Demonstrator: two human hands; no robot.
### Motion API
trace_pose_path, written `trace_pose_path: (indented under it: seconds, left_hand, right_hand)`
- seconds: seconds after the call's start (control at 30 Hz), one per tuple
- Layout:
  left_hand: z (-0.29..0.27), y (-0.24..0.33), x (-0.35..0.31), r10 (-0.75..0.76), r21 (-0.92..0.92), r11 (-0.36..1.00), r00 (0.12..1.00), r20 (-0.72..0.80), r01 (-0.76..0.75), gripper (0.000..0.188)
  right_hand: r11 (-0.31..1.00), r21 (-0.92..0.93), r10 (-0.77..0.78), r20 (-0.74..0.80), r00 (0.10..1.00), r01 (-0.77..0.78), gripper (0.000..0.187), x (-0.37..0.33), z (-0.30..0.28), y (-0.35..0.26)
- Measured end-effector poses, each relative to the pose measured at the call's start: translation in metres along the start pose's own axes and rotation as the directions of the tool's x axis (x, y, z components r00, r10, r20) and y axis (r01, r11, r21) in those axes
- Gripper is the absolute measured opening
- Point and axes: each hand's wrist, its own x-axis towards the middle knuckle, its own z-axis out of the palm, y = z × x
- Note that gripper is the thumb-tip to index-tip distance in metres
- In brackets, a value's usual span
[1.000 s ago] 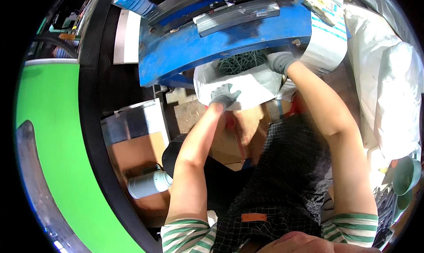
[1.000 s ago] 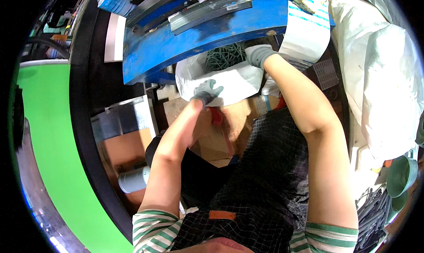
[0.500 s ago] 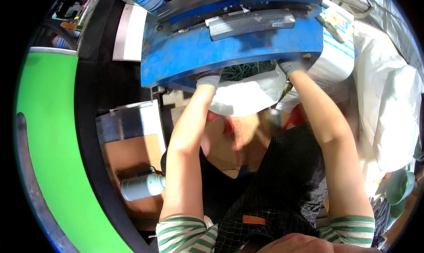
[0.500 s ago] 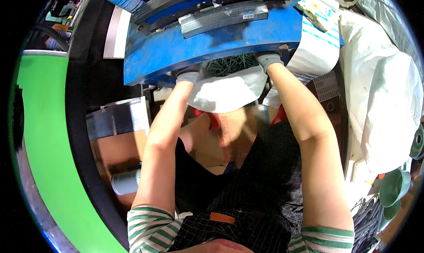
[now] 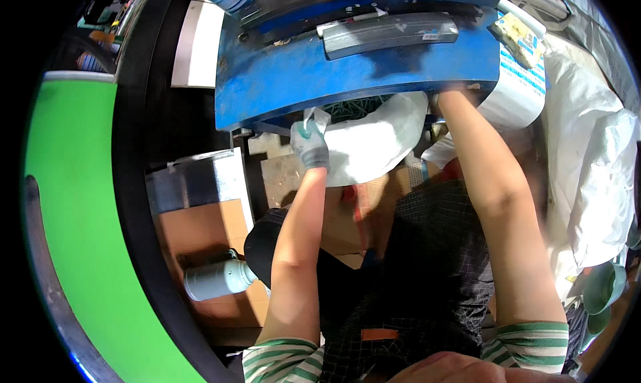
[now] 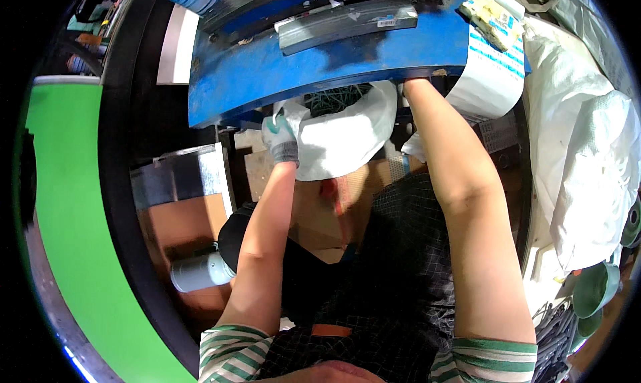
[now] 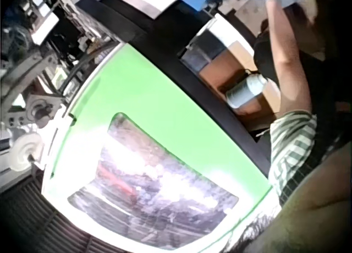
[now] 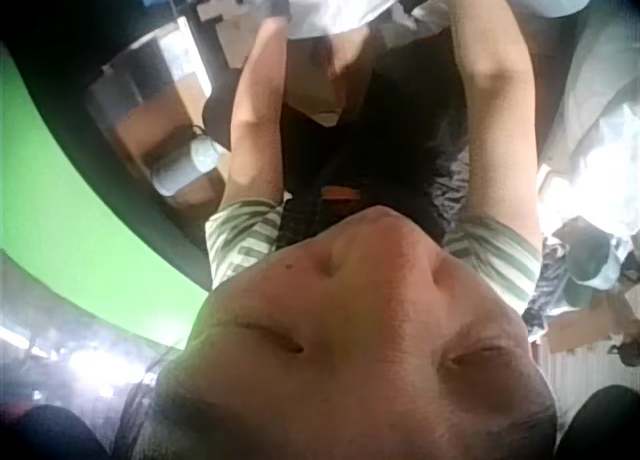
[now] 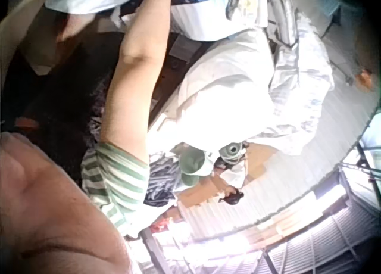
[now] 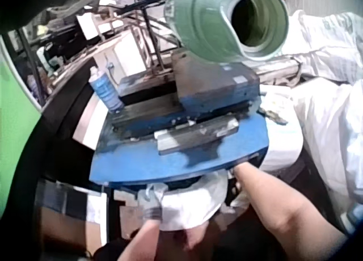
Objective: The person assembles light blue plastic kettles by hand. They pick up a kettle body, insert a grey handle, and place the assembled unit onto a blue machine. This process is repeated for multiple units throughout the clip.
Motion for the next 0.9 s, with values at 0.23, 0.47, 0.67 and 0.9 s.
trace_pose_path:
  seconds: [0.23, 0.47, 0.67, 0.9]
  left_hand:
    - [-0.015, 0.066, 0.024, 0.048, 0.243, 0.967, 0.994, 0.097, -0.070, 0.036]
    - [-0.119, 0.101, -0.024, 0.341, 0.100, 0.813, 0.608, 0.717, -0.574, 0.054]
    - [-0.274, 0.088, -0.073, 0.551, 0.020, 0.830, 0.825, 0.128, -0.557, 0.026]
    - [-0.413, -0.218, -0.125, 0.254, 0.691, 0.717, 0.957, -0.143, -0.086, 0.059]
  right_hand:
    - [0.996, -0.052, -0.048, 0.299, 0.953, 0.066, 0.062, -0.015, -0.011, 0.003]
    - [0.967, -0.146, -0.095, 0.552, 0.828, 0.208, 0.068, -0.038, -0.018, -0.034]
    - [0.796, -0.345, -0.504, 0.077, 0.860, 0.497, 0.077, -0.139, -0.050, -0.102]
    - [0.603, 0.261, -0.794, 0.097, 0.601, 0.754, 0.064, -0.300, -0.118, -0.114]
